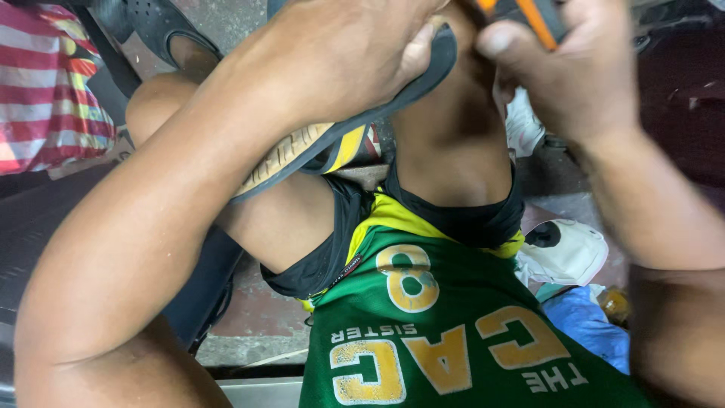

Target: The person cleans the sole of a flip-flop with a cloth and liquid, then uses a utility knife to scrape and trim the sole's edge. The person handles the sandal repeatedly while seated on the floor.

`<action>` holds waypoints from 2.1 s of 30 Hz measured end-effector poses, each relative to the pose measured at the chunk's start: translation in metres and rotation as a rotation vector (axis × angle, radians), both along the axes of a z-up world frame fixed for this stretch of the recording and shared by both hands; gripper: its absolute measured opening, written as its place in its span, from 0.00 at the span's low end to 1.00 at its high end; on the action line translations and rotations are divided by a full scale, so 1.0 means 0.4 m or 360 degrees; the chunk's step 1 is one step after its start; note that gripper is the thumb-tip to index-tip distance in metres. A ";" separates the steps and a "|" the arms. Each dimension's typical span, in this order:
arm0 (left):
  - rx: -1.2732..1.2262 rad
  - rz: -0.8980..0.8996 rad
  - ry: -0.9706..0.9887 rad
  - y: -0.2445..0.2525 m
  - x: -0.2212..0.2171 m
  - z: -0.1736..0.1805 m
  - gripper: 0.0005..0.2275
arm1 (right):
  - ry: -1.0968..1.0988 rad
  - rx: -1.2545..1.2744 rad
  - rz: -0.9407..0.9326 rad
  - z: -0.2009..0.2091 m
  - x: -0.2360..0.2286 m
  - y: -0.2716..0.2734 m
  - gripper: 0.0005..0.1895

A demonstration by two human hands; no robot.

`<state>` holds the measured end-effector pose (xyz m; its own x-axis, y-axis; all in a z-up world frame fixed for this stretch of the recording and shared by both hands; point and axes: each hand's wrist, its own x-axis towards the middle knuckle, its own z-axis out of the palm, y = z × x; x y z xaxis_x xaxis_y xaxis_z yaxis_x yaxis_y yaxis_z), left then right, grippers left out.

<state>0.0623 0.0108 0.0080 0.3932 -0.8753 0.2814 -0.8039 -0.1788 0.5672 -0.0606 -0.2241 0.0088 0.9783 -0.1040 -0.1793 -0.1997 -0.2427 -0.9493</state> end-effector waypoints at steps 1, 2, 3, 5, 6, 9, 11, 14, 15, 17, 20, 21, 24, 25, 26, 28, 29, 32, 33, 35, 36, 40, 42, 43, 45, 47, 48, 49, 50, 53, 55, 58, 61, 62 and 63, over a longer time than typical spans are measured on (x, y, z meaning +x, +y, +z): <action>-0.0002 -0.0019 0.0084 0.011 -0.006 0.007 0.09 | -0.0022 0.0143 -0.0016 -0.014 -0.002 0.026 0.13; -0.0002 -0.0038 0.0168 0.018 -0.008 0.014 0.10 | -0.0029 0.0205 -0.0050 -0.019 -0.004 0.039 0.12; 0.0047 -0.0051 0.0224 0.017 -0.012 0.018 0.09 | -0.0026 0.0273 -0.0076 -0.028 -0.011 0.049 0.12; 0.0138 -0.0054 0.0310 0.017 -0.015 0.034 0.08 | -0.0028 0.0294 -0.0118 -0.036 -0.018 0.062 0.12; 0.0051 -0.0048 0.0234 0.016 -0.022 0.044 0.08 | -0.0052 0.0331 -0.0117 -0.037 -0.012 0.062 0.12; -0.0049 -0.0029 0.0146 0.013 -0.047 0.073 0.10 | -0.0116 0.0562 -0.0054 -0.048 -0.027 0.069 0.19; 0.0111 -0.0002 0.0304 0.025 -0.065 0.083 0.13 | -0.0066 0.0645 -0.0043 -0.069 -0.047 0.073 0.18; 0.0163 0.0081 0.0140 0.031 -0.111 0.090 0.12 | -0.0067 0.0691 -0.0046 -0.085 -0.062 0.080 0.17; 0.0135 0.0115 0.0099 0.030 -0.116 0.090 0.10 | -0.0078 0.0708 -0.0039 -0.086 -0.060 0.083 0.17; 0.0084 0.0175 0.0032 0.028 -0.122 0.087 0.05 | -0.0095 0.0772 -0.0020 -0.084 -0.056 0.090 0.17; 0.0181 0.0362 0.0048 0.028 -0.127 0.082 0.04 | -0.0093 0.0826 0.0006 -0.070 -0.057 0.096 0.17; 0.0148 0.0394 0.0089 0.028 -0.129 0.078 0.04 | -0.0066 0.0817 0.0000 -0.066 -0.054 0.096 0.17; 0.0071 0.0535 0.0101 0.034 -0.140 0.065 0.07 | 0.0032 0.0765 -0.0058 -0.066 -0.044 0.104 0.18; 0.0051 0.0577 0.0037 0.029 -0.148 0.057 0.09 | -0.0011 0.0788 -0.0041 -0.069 -0.042 0.102 0.17; 0.0032 0.0619 -0.0026 0.025 -0.156 0.049 0.11 | -0.0033 0.0770 -0.0013 -0.073 -0.040 0.099 0.17; 0.0012 0.0651 -0.0030 0.025 -0.178 0.033 0.14 | -0.0063 0.0677 0.0011 -0.082 -0.045 0.090 0.17; -0.0002 0.0665 -0.0028 0.022 -0.186 0.025 0.15 | -0.0071 0.0594 0.0026 -0.081 -0.051 0.081 0.18; -0.0042 0.0753 -0.0034 0.018 -0.210 0.010 0.19 | -0.0106 0.0368 0.0069 -0.065 -0.065 0.058 0.20; -0.0013 0.0761 0.0001 0.020 -0.212 0.008 0.19 | -0.0115 0.0312 0.0061 -0.054 -0.064 0.054 0.21; 0.0046 0.0777 0.0072 0.024 -0.211 0.009 0.20 | -0.0198 0.0195 0.0008 -0.022 -0.068 0.047 0.24; 0.0024 0.0722 0.0048 0.025 -0.207 0.010 0.19 | -0.0280 0.0096 0.0015 -0.008 -0.067 0.044 0.25; 0.0015 0.0634 -0.0087 0.032 -0.190 0.024 0.18 | -0.0351 -0.0098 0.0166 0.000 -0.028 0.054 0.22; -0.0067 0.0670 -0.0212 0.026 -0.187 0.035 0.17 | -0.0311 -0.0201 0.0129 -0.011 -0.021 0.054 0.19; -0.0158 0.0744 -0.0301 0.024 -0.193 0.042 0.16 | -0.0408 -0.0374 0.0135 -0.016 -0.017 0.049 0.19; -0.0177 0.0910 -0.0507 0.024 -0.216 0.058 0.12 | -0.0603 -0.0707 0.0169 -0.028 -0.007 0.044 0.18; -0.0035 0.1078 -0.0729 0.026 -0.252 0.070 0.07 | -0.0751 -0.0952 0.0199 -0.039 -0.001 0.043 0.18; -0.0016 0.1118 -0.0694 0.023 -0.265 0.070 0.07 | -0.0801 -0.1038 0.0200 -0.043 -0.004 0.042 0.19; 0.0007 0.1154 -0.0647 0.016 -0.279 0.070 0.06 | -0.0801 -0.1043 0.0193 -0.048 -0.011 0.042 0.20; 0.0030 0.1188 -0.0601 0.011 -0.292 0.068 0.06 | -0.0751 -0.0950 0.0163 -0.051 -0.021 0.046 0.20; -0.0011 0.1317 -0.0481 0.005 -0.322 0.061 0.07 | -0.0610 -0.0523 0.0113 -0.066 -0.024 0.074 0.18; 0.0038 0.1418 -0.0430 -0.012 -0.330 0.053 0.09 | -0.0633 -0.0390 0.0065 -0.076 -0.023 0.091 0.18; 0.0117 0.1482 -0.0357 -0.017 -0.328 0.045 0.11 | -0.0565 -0.0149 -0.0001 -0.083 -0.023 0.104 0.18; 0.0154 0.1410 -0.0203 0.000 -0.321 0.041 0.13 | -0.0583 -0.0158 0.0061 -0.090 -0.025 0.099 0.18; 0.0153 0.1374 -0.0147 0.009 -0.316 0.040 0.14 | -0.0570 -0.0150 0.0083 -0.090 -0.027 0.094 0.17; 0.0152 0.1353 -0.0145 0.013 -0.311 0.040 0.14 | -0.0558 -0.0147 0.0101 -0.090 -0.026 0.084 0.17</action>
<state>-0.0622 0.0161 0.0239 0.9054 -0.3156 0.2839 -0.4172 -0.7846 0.4586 -0.0710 -0.1905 -0.0270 0.9836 -0.0410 0.1755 0.1522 -0.3323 -0.9308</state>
